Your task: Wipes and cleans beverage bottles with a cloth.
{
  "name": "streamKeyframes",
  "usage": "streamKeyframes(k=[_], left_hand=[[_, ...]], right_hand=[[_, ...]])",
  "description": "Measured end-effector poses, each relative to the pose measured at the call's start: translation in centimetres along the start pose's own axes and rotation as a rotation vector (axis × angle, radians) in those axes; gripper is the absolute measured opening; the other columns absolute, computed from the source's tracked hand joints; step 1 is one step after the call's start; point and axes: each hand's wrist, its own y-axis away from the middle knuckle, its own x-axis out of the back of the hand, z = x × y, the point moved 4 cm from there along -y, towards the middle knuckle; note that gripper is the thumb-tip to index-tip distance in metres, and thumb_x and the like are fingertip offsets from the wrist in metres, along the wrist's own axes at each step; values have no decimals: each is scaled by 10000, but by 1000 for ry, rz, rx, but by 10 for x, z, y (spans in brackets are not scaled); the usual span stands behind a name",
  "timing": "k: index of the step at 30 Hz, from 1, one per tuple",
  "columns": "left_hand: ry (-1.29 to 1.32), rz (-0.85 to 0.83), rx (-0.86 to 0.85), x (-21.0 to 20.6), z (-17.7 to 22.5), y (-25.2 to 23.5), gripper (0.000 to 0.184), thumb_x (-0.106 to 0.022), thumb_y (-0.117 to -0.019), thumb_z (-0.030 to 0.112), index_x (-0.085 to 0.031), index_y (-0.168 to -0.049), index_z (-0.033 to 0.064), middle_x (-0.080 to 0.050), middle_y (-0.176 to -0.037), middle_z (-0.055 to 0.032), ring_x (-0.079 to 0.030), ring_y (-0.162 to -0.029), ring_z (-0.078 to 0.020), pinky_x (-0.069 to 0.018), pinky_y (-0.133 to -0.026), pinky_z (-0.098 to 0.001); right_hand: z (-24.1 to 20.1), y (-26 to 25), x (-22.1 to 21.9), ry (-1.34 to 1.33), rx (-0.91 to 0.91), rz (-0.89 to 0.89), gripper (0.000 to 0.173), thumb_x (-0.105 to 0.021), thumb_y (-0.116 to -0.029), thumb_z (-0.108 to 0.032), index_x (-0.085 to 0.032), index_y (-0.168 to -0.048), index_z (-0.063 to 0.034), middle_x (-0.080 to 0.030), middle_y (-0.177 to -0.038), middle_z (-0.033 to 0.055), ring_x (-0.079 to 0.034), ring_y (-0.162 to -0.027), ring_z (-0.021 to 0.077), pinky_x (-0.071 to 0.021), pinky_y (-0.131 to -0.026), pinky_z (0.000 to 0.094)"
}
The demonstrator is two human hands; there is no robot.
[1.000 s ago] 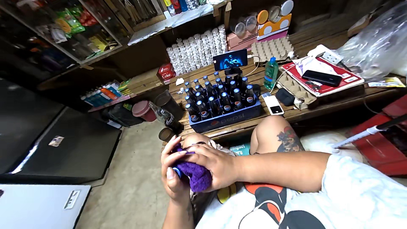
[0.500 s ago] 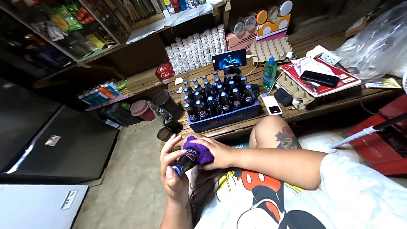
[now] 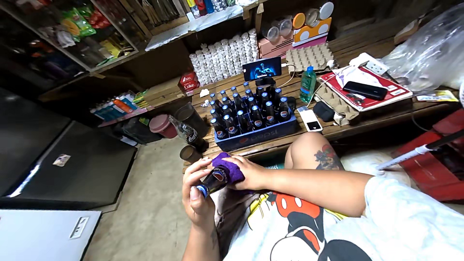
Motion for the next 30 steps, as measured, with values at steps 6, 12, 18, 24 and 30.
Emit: streamKeyframes(k=[6, 12, 18, 24, 30], left_hand=[[-9, 11, 2, 3, -1, 1, 415, -398, -1062, 536, -708, -1188, 291, -674, -1273, 66, -571, -1289, -158, -437, -1122, -346], [-5, 7, 3, 3, -1, 1, 420, -393, -1063, 538, -708, -1192, 292, -670, -1284, 64, -568, -1291, -154, -437, -1118, -337], [7, 13, 11, 4, -1, 2, 430, -396, -1058, 547, -720, -1171, 287, -674, -1285, 60, -572, -1292, -161, -442, -1117, -339], [7, 14, 0, 5, 0, 5, 439, -382, -1065, 535, -722, -1157, 272, -679, -1275, 56, -575, -1288, -163, -434, -1129, -348], [6, 11, 18, 7, 1, 8, 460, -377, -1065, 537, -728, -1155, 254, -676, -1306, 25, -555, -1327, -192, -404, -1163, -380]], right_hand=[[4, -2, -2, -5, 6, 16, 898, -811, -851, -325, -335, -1589, -138, -371, -1580, 217, -401, -1451, 322, -366, -1178, 463], [3, -1, -2, -16, -22, 11, 895, -810, -852, -311, -332, -1592, -152, -349, -1595, 212, -384, -1462, 322, -361, -1180, 469], [-18, 10, 0, 12, 153, 68, 939, -841, -809, -265, -338, -1588, -117, -370, -1588, 221, -347, -1490, 335, -314, -1217, 473], [-51, 27, 6, -18, 667, 225, 826, -844, -762, -251, -488, -1466, -9, -510, -1446, 284, -480, -1380, 394, -400, -1164, 493], [-58, 27, 2, 58, 767, 242, 795, -791, -806, -297, -470, -1482, -30, -509, -1439, 305, -493, -1361, 424, -399, -1153, 526]])
